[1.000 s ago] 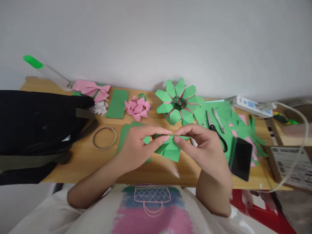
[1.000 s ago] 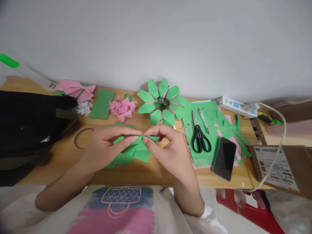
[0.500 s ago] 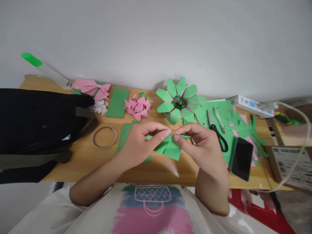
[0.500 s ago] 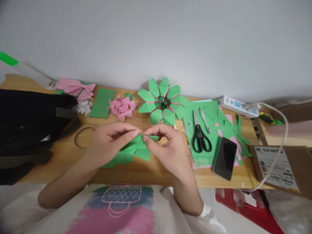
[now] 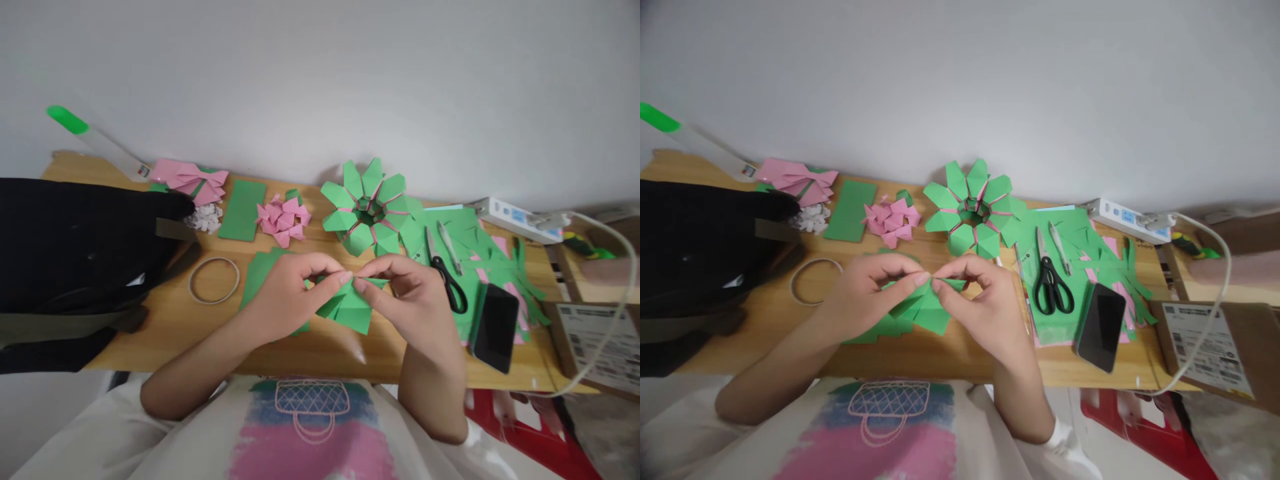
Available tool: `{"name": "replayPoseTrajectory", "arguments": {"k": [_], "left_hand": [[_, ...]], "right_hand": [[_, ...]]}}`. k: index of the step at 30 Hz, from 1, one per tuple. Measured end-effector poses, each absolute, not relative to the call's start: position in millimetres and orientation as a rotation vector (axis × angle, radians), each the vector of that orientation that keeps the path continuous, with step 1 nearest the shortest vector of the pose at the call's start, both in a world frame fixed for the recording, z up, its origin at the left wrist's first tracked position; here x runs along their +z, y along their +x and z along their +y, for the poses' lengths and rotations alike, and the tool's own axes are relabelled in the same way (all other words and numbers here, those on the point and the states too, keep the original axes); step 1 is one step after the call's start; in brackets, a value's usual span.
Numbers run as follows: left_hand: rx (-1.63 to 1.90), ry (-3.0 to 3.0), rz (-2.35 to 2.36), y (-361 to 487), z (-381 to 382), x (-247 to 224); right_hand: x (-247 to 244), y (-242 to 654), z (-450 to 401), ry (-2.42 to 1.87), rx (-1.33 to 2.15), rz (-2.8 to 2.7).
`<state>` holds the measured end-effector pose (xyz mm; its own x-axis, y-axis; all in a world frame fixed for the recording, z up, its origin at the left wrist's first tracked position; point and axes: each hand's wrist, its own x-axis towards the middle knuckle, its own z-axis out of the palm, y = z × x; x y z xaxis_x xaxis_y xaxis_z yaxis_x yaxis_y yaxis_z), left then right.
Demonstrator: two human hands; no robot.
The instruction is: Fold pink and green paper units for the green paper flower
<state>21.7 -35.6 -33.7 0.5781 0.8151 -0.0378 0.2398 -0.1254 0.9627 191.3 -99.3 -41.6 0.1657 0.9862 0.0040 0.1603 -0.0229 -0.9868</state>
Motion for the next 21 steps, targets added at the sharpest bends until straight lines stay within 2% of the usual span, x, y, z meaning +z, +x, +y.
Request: {"name": "replayPoseTrajectory", "arguments": {"k": [9,21], "left_hand": [[0.654,1.711,0.915,20.2,-35.3,-34.3],[0.623,1.822,0.929,19.3,-36.7,-34.0]], "right_hand": [[-39.4,197.6,-101.1,-1.407,1.129,-1.136],[-41.4,190.7,-98.9,-1.436,1.081,-1.219]]}}
